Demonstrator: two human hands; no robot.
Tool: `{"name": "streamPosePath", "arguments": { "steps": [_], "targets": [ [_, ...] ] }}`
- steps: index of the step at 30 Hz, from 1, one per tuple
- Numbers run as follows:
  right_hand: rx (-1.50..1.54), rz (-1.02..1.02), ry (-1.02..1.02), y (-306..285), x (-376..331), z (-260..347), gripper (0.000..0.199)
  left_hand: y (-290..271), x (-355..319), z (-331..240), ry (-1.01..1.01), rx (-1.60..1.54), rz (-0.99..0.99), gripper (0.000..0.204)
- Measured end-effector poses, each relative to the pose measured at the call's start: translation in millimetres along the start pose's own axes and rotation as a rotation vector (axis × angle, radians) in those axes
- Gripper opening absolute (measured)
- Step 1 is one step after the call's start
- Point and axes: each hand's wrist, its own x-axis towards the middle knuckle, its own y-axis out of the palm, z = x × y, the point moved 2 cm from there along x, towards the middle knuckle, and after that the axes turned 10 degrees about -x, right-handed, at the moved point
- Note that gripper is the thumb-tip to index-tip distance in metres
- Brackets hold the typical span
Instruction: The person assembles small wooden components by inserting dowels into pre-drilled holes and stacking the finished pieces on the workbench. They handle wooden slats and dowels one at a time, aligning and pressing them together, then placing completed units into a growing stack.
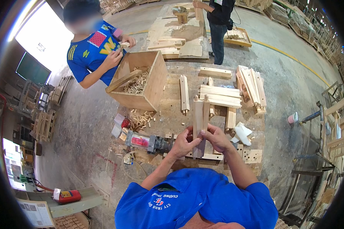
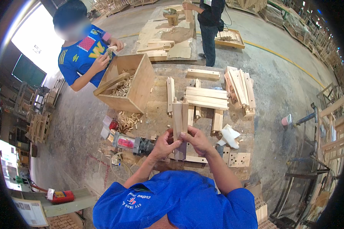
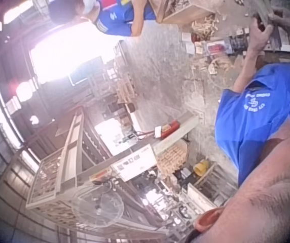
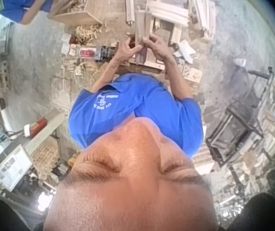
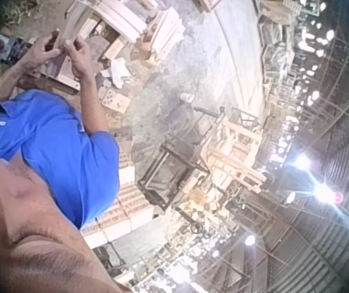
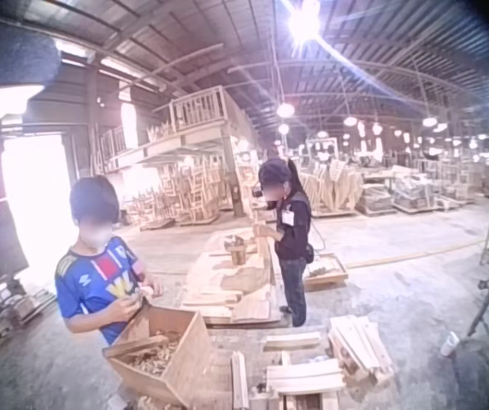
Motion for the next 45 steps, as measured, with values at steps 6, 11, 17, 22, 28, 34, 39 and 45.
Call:
{"name": "streamPosePath", "arguments": {
  "steps": [6,11,17,22,28,34,39,45],
  "targets": [
    [0.038,0.036,0.045,-2,0,-7,0.046,2,-2,-3,0.082,0.111,-0.039,0.06],
    [-0.073,-0.008,0.083,-11,5,-11,0.042,2,4,-3,0.027,0.115,-0.088,0.055],
    [-0.915,-0.378,-0.176,7,5,6,0.045,13,6,16,0.144,0.422,-0.341,0.053],
    [-1.004,-0.507,-0.314,24,1,8,0.059,24,1,23,0.336,0.68,-0.5,0.054],
    [-1.062,-0.565,-0.444,33,0,5,0.063,27,-1,23,0.546,0.656,-0.525,0.052],
    [-0.987,-0.522,-0.42,30,1,6,0.058,29,-7,13,0.534,0.725,-0.483,0.05],
    [-0.197,-0.466,-0.064,-15,28,15,0.032,5,-3,-2,0.274,0.036,-0.347,0.045],
    [0.679,-0.379,0.155,-64,32,28,0.048,-54,-26,-48,0.182,-0.147,-0.553,0.041]
  ]
}}
